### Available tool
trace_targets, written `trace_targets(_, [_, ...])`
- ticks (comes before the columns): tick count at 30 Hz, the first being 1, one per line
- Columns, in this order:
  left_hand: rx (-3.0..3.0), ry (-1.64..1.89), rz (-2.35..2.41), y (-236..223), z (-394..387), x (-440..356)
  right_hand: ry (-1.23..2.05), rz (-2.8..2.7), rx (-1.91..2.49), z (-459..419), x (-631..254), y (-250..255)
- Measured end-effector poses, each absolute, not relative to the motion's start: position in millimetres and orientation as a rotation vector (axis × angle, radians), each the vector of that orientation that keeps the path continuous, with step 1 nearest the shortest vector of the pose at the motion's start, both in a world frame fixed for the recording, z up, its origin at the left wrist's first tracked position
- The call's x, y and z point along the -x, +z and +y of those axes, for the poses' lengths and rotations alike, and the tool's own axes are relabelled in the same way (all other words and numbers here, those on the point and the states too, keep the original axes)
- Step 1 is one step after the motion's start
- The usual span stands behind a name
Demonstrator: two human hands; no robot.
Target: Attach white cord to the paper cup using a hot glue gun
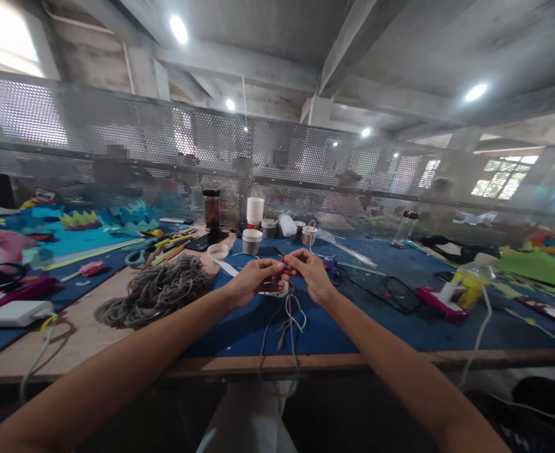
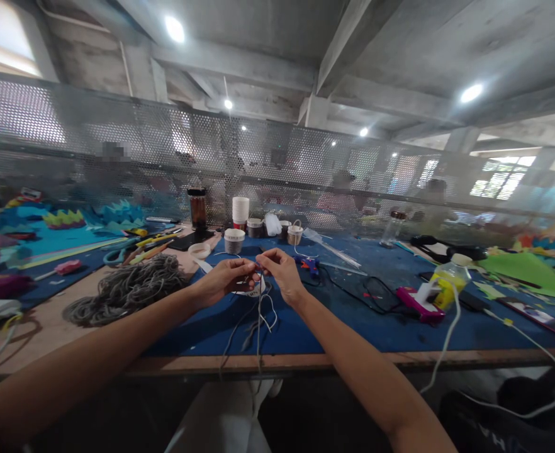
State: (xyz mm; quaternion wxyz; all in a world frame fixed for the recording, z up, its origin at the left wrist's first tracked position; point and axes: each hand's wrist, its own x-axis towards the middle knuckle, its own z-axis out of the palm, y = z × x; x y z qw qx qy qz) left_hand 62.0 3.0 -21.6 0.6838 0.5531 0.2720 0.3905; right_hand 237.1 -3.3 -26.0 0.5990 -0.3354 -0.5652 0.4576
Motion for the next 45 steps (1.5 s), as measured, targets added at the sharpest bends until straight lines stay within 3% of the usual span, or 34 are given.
trace_targets(23, [-1.239, 0.790, 0.572, -21.1, 6.5, -60.6, 1.112, -1.322, 0.779, -1.4, -239.6, -27.1])
trace_targets(29, [-1.359, 0.962, 0.652, -22.6, 6.5, -61.0, 1.062, -1.324, 0.778, -1.0, -238.2, -26.5])
trace_targets(45, [-1.287, 0.789, 0.564, -23.9, 9.4, -57.8, 1.148, -1.312, 0.792, -2.1, -239.6, -26.6])
